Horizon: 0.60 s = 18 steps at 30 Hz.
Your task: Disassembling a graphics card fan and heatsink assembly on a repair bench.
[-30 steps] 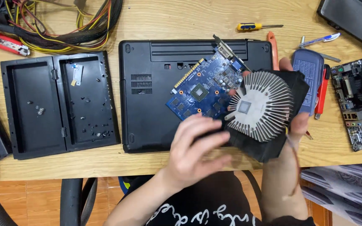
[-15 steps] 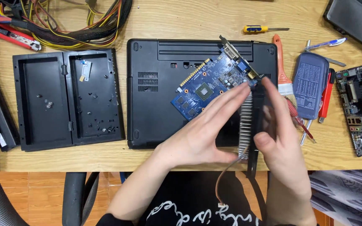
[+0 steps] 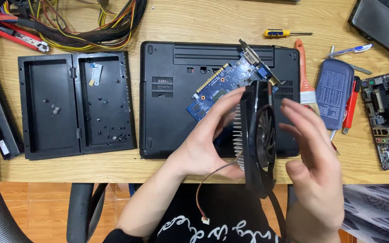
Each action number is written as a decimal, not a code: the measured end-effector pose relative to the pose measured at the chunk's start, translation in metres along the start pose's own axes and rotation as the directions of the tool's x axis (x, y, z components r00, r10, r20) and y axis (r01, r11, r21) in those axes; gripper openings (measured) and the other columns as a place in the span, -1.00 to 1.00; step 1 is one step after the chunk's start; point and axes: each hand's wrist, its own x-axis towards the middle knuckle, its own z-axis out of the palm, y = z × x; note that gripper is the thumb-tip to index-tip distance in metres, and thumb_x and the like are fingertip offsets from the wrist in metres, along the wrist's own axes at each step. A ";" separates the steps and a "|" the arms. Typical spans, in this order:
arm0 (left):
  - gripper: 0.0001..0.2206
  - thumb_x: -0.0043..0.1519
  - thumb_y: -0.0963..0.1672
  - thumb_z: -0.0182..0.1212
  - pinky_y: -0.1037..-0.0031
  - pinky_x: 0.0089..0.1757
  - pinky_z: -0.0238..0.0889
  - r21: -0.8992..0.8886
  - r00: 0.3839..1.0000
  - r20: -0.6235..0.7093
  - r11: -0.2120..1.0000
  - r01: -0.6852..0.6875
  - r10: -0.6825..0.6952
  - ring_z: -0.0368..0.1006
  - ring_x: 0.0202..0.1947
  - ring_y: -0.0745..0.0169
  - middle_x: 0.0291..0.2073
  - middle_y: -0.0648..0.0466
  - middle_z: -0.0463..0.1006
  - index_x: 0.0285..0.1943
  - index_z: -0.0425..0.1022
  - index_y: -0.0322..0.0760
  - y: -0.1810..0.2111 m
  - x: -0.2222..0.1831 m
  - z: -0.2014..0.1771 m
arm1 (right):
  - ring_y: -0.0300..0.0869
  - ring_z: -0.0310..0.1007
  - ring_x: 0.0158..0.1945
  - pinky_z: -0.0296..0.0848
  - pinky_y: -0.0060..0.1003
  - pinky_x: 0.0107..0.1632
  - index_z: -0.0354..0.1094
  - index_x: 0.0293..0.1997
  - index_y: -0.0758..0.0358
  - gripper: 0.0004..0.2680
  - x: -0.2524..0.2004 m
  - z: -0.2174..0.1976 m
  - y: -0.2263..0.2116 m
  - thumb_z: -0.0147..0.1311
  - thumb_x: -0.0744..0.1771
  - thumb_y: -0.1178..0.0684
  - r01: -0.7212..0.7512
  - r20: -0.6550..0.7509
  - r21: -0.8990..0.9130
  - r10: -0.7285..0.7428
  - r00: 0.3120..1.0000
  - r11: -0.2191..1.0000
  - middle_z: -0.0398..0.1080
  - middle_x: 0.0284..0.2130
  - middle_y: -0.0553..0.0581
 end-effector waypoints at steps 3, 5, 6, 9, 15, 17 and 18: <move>0.13 -0.03 -0.02 0.69 0.26 0.53 -0.22 -0.086 1.000 -0.008 0.996 -0.026 0.025 -0.08 0.61 0.08 0.58 -0.07 -0.03 0.67 -0.07 -0.31 -0.014 -0.006 -0.002 | -0.05 0.26 0.45 0.27 -0.17 0.53 0.28 0.25 0.50 -0.72 -0.015 0.006 0.005 0.03 0.44 0.09 -0.021 -0.207 0.045 0.030 0.978 0.999 0.22 0.33 0.28; 0.17 -0.06 0.01 0.69 0.28 0.53 -0.23 -0.159 1.000 -0.008 0.987 -0.013 0.012 -0.08 0.60 0.09 0.57 -0.07 0.00 0.68 -0.11 -0.32 -0.015 -0.009 -0.003 | -0.05 0.26 0.44 0.25 -0.19 0.53 0.30 0.21 0.51 -0.74 -0.014 0.008 0.001 0.02 0.41 0.16 -0.025 -0.208 0.033 0.031 0.978 0.999 0.23 0.31 0.28; 0.21 -0.08 0.04 0.69 0.29 0.52 -0.24 -0.234 1.000 -0.005 0.972 0.002 -0.003 -0.08 0.60 0.10 0.57 -0.07 0.03 0.69 -0.14 -0.32 -0.016 -0.010 -0.003 | -0.05 0.26 0.43 0.23 -0.21 0.52 0.31 0.18 0.53 -0.76 -0.014 0.008 -0.001 0.01 0.38 0.24 -0.033 -0.211 0.020 0.036 0.977 0.999 0.24 0.29 0.28; 0.31 -0.19 0.09 0.69 0.22 0.46 -0.06 -0.356 0.999 0.008 0.933 0.053 -0.054 0.05 0.52 0.05 0.56 -0.13 0.09 0.72 -0.16 -0.34 -0.006 -0.006 -0.003 | -0.01 0.21 0.45 0.18 -0.16 0.52 0.31 0.16 0.51 -0.71 -0.007 0.012 -0.008 -0.01 0.31 0.27 -0.057 -0.219 -0.010 0.054 0.974 0.998 0.23 0.29 0.32; -0.16 0.26 -0.09 0.45 0.06 0.33 0.19 -0.694 0.937 0.005 0.673 0.254 -0.349 0.32 0.35 0.01 0.43 -0.18 0.30 0.64 -0.04 -0.41 0.015 -0.003 0.006 | -0.04 0.19 0.46 0.14 -0.17 0.58 0.30 0.26 0.45 -0.65 -0.017 0.010 0.000 -0.03 0.30 0.33 -0.056 -0.191 0.089 0.072 0.979 0.994 0.21 0.31 0.28; -0.25 0.37 -0.05 0.35 0.07 0.31 0.19 -0.903 0.909 0.168 0.310 0.297 -0.381 0.34 0.33 -0.03 0.39 -0.20 0.32 0.63 -0.03 -0.38 0.003 -0.003 0.001 | -0.04 0.20 0.46 0.15 -0.17 0.58 0.29 0.26 0.45 -0.63 -0.017 0.011 0.001 -0.01 0.29 0.34 -0.047 -0.188 0.083 0.062 0.980 0.995 0.21 0.31 0.28; -0.34 0.47 -0.01 0.25 0.07 0.29 0.20 -0.945 0.882 0.328 -0.113 0.308 -0.339 0.36 0.31 -0.08 0.36 -0.23 0.34 0.62 -0.02 -0.35 -0.003 -0.003 -0.001 | -0.04 0.20 0.45 0.16 -0.16 0.57 0.29 0.26 0.45 -0.62 -0.017 0.012 0.002 0.00 0.27 0.34 -0.041 -0.183 0.074 0.054 0.982 0.996 0.20 0.30 0.28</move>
